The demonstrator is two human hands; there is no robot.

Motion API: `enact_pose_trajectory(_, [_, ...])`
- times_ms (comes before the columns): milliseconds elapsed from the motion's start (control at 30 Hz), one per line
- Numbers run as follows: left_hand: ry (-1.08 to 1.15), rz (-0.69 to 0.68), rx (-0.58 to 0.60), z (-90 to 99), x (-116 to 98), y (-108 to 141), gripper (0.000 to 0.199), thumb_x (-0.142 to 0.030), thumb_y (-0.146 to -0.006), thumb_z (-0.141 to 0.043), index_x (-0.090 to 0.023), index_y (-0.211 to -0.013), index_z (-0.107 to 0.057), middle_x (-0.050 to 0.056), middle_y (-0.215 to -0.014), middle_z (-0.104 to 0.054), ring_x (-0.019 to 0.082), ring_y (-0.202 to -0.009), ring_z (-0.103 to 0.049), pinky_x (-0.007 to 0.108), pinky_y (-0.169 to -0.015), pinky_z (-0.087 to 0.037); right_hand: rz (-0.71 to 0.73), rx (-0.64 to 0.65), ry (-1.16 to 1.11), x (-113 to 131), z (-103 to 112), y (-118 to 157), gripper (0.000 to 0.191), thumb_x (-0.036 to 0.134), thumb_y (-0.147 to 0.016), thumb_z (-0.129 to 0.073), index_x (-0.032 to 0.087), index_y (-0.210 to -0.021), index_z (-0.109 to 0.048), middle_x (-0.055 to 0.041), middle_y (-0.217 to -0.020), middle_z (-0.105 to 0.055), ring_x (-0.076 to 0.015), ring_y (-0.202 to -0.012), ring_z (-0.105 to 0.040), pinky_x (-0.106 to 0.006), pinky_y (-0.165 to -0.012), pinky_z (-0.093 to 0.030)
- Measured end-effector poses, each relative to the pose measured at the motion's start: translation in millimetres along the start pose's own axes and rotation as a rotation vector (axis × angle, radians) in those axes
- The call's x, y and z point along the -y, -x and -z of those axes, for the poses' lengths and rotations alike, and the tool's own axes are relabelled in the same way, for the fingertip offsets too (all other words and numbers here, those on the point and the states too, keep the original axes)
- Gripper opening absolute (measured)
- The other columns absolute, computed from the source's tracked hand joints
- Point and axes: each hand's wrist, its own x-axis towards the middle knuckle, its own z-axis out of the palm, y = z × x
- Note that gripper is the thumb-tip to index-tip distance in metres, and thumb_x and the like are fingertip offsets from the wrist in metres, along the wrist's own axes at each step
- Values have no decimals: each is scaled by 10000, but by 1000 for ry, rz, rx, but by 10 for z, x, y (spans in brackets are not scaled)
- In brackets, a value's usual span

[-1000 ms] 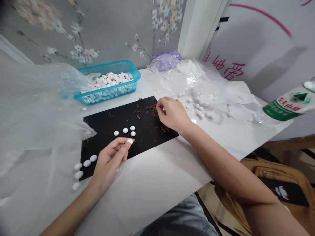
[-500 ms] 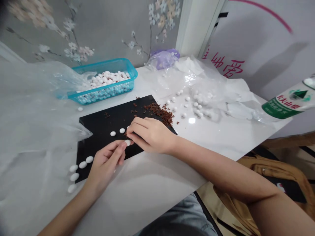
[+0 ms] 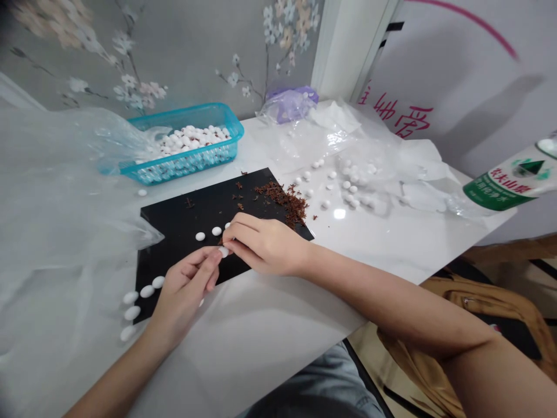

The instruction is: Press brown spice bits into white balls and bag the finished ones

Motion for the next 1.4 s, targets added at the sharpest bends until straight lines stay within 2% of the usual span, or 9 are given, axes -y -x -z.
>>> enact_pose_trajectory(200, [42, -1, 5, 12, 19, -13, 380, -503, -813, -546, -153, -918, -649, -81, -471, -337, 66, -457, -235, 204, -445, -190, -11, -2, -110, 0, -9, 7, 84, 135, -887, -445, 168, -915, -517, -66, -830, -589, -116, -711, -553, -214, -591, -482])
enact_pose_trajectory(400, [48, -8, 16, 23, 41, -23, 352, -497, -819, -549, -161, -871, -641, -79, -471, -329, 65, -466, -255, 198, -456, -198, -10, 18, -145, 13, 17, 5, 112, 205, -858, -543, 164, -959, -517, -63, -864, -587, -99, -682, -546, -203, -563, -482])
enact_pose_trajectory(633, [36, -11, 33, 38, 42, -27, 327, -482, -820, -557, -166, -856, -632, -78, -476, -335, 65, -463, -240, 205, -453, -184, -49, 62, -187, 4, 10, 8, 93, 216, -870, -533, 160, -944, -524, -59, -868, -575, -73, -586, -490, -200, -522, -471])
enact_pose_trajectory(933, [49, -20, 46, 45, 58, -33, 327, -478, -813, -565, -164, -858, -645, -73, -482, -344, 72, -472, -264, 210, -468, -205, -77, 152, -244, 18, 20, 4, 63, 202, -888, -485, 159, -924, -511, -58, -860, -541, -79, -601, -476, -207, -542, -464])
enact_pose_trajectory(1133, [48, -20, 38, 43, 73, -31, 318, -471, -815, -566, -171, -879, -651, -77, -483, -345, 69, -481, -277, 198, -480, -228, -100, 159, -302, 24, -15, 12, 49, 187, -887, -477, 156, -914, -504, -55, -857, -522, -78, -621, -479, -198, -561, -468])
enact_pose_trajectory(1267, [18, -29, -5, 18, 36, -27, 310, -459, -790, -590, -166, -866, -660, -69, -492, -372, 71, -475, -300, 193, -465, -245, -150, 119, -333, 38, 22, -6, 68, 182, -842, -519, 162, -905, -500, -41, -842, -517, -69, -569, -443, -214, -538, -441])
enact_pose_trajectory(1400, [-30, -39, -28, -19, 4, -8, 295, -440, -746, -632, -165, -849, -661, -62, -516, -406, 73, -479, -343, 190, -457, -272, -234, 140, -432, 63, 77, -36, 58, 148, -810, -508, 157, -867, -514, -46, -828, -526, -89, -627, -473, -208, -536, -437])
